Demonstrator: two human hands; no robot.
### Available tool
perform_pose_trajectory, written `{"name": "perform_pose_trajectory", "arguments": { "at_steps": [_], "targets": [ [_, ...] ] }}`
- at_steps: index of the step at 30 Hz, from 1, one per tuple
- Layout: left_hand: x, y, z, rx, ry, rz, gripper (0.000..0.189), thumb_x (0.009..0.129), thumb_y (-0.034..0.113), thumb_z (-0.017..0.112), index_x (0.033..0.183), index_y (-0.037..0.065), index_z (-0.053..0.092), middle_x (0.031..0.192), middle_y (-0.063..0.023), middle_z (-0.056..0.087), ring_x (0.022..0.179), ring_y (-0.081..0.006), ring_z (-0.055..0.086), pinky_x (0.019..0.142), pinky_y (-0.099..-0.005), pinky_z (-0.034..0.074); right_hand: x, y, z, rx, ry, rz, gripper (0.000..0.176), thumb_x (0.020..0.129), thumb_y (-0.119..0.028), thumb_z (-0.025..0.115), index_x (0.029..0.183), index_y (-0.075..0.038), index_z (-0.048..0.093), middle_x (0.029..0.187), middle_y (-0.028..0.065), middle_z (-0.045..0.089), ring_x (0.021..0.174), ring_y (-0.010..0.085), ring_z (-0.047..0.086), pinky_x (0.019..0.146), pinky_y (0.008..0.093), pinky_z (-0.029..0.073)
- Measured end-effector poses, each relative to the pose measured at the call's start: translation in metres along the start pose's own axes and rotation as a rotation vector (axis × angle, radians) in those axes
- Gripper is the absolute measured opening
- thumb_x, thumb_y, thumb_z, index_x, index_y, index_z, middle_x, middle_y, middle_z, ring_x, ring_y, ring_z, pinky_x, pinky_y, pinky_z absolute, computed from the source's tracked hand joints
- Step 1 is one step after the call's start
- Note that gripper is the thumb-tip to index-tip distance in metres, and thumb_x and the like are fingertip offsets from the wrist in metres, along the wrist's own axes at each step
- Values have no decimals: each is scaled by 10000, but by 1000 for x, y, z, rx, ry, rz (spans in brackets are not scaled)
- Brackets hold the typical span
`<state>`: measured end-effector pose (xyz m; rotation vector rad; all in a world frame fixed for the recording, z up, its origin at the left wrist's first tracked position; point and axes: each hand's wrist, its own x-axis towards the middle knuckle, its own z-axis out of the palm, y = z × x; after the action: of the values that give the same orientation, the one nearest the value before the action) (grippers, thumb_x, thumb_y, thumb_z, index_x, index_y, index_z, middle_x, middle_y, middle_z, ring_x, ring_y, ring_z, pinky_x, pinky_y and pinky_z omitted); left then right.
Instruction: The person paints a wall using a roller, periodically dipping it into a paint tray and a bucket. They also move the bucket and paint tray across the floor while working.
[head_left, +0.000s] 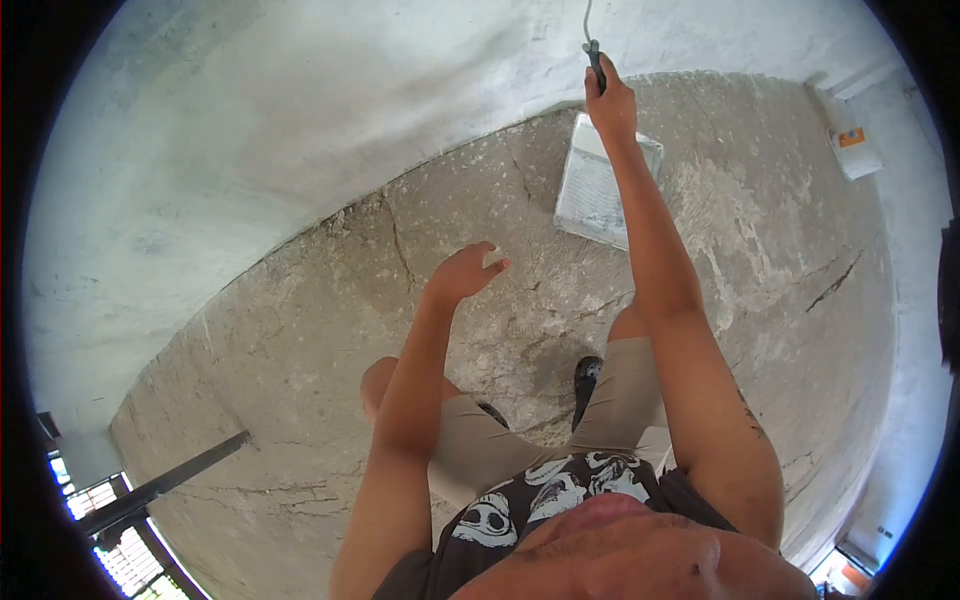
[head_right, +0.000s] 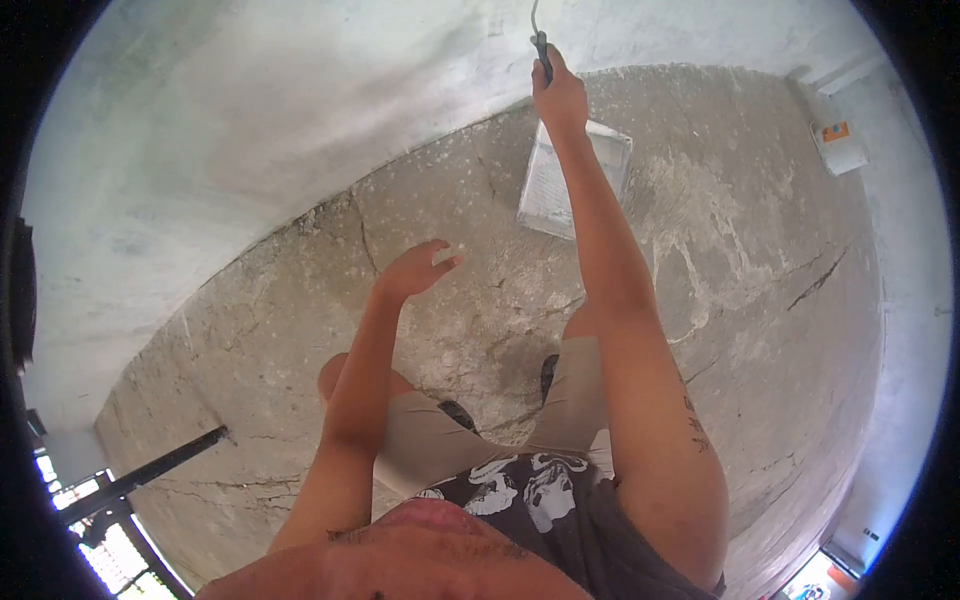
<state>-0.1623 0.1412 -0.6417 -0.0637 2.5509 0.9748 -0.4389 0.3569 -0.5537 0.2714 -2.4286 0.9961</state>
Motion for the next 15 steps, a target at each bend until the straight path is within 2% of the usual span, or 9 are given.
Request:
{"name": "perform_pose_trajectory", "arguments": {
  "at_steps": [4,6,7,10,14,15],
  "targets": [
    [-4,8,-8,1,-90,-62,669,924,554,564,1309,8,553,1313,-228,578,1230,-380,543,1024,-445,436,-42,52,36,-123,-119,51,413,959,-349,531,1321,-153,539,872,217,696,811,428,670,714,515,539],
    [-6,4,-3,40,-121,-69,664,925,553,564,1309,12,554,1310,-226,581,1227,-381,544,1020,-447,438,-65,73,39,-257,-318,53,449,955,-375,520,1351,-162,520,911,229,696,854,429,670,763,523,538],
    [-2,-2,-2,63,-100,-61,665,925,555,563,1309,12,553,1308,-226,583,1227,-381,544,1018,-448,439,-66,71,37,-236,-283,65,405,953,-352,561,1283,-119,589,878,223,698,811,427,675,695,550,525],
    [2,-8,-5,44,-48,-59,675,923,564,561,1314,14,548,1307,-225,584,1228,-379,544,1016,-450,440,-53,58,25,-186,-243,42,456,949,-372,525,1354,-163,538,923,236,695,871,420,673,770,523,534],
    [4,11,-7,-29,-10,-13,687,920,575,558,1319,16,545,1308,-223,584,1227,-377,547,1016,-449,441,-40,39,14,-177,-239,84,445,959,-371,512,1346,-154,543,929,230,697,837,410,679,738,519,539],
    [4,14,-7,-26,-10,-8,687,920,575,558,1319,16,545,1308,-223,584,1227,-377,547,1016,-449,441,-48,53,26,-233,-255,63,455,957,-370,511,1360,-159,525,922,230,697,838,412,678,740,521,541]
  ]
}}
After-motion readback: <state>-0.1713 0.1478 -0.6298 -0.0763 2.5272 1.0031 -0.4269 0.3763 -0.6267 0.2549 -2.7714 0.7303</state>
